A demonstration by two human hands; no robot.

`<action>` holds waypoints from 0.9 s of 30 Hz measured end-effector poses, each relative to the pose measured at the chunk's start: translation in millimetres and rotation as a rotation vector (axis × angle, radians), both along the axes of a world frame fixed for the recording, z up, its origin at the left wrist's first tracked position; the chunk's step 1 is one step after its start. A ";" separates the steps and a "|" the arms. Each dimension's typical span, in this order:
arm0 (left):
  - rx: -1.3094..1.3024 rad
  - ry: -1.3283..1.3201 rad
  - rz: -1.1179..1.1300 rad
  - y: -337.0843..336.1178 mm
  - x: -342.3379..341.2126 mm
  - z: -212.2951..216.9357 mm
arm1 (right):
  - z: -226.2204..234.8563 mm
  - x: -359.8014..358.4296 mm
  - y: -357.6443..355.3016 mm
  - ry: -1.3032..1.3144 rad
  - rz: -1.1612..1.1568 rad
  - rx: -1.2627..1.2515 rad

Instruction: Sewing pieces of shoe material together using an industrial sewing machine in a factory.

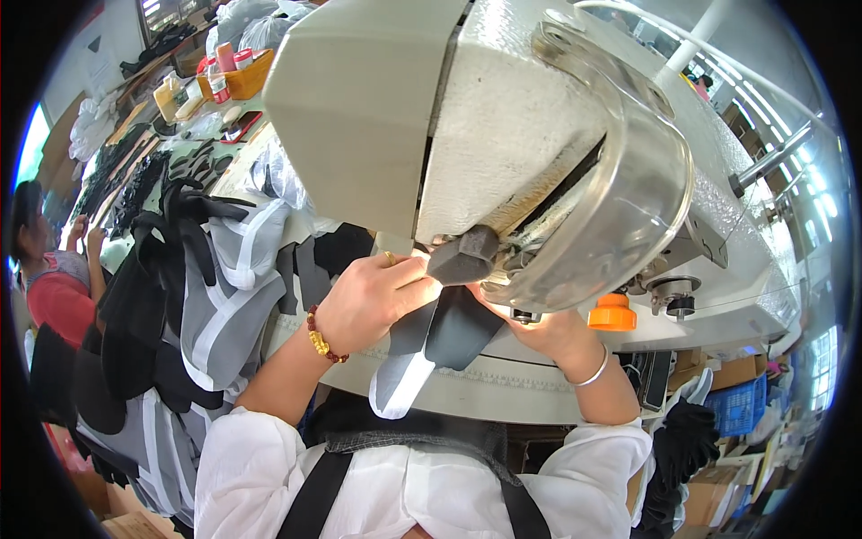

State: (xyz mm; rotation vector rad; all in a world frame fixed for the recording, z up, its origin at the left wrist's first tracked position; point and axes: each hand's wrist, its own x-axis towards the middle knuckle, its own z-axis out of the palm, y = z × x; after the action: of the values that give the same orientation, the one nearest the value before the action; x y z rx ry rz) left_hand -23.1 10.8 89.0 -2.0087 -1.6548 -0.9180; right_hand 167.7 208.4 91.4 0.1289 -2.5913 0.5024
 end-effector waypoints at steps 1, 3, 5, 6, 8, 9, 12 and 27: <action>0.002 -0.001 0.006 0.4 -1.0 -1.5 | 7.9 -1.3 -4.9 -0.030 -0.005 -0.061; 0.026 0.011 0.016 0.2 -1.5 -3.1 | 8.7 -3.4 -3.1 -0.060 -0.004 -0.118; 0.042 0.040 0.009 0.2 0.9 5.8 | -2.5 0.2 11.6 -0.038 0.039 0.040; 0.054 0.068 0.018 -1.9 1.4 9.1 | -0.9 -2.4 10.0 -0.040 0.045 0.043; 0.056 0.000 0.006 -1.6 0.1 6.8 | 3.4 -9.2 3.2 -0.007 0.024 -0.129; 0.052 -0.066 -0.013 -1.8 0.9 4.7 | 6.3 -10.1 0.2 -0.011 0.027 -0.128; 0.111 -0.198 -0.002 -3.1 7.9 2.2 | 11.2 -11.3 -11.5 0.109 0.030 0.329; -0.316 -2.030 -0.359 85.3 97.5 -125.8 | 51.4 9.2 -72.4 -0.066 -0.271 0.756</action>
State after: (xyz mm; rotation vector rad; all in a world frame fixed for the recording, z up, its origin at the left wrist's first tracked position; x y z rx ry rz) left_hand 74.4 96.0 -36.9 -1.0073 -2.0022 -3.6534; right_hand 176.9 135.9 142.8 0.0090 -2.6679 -0.5892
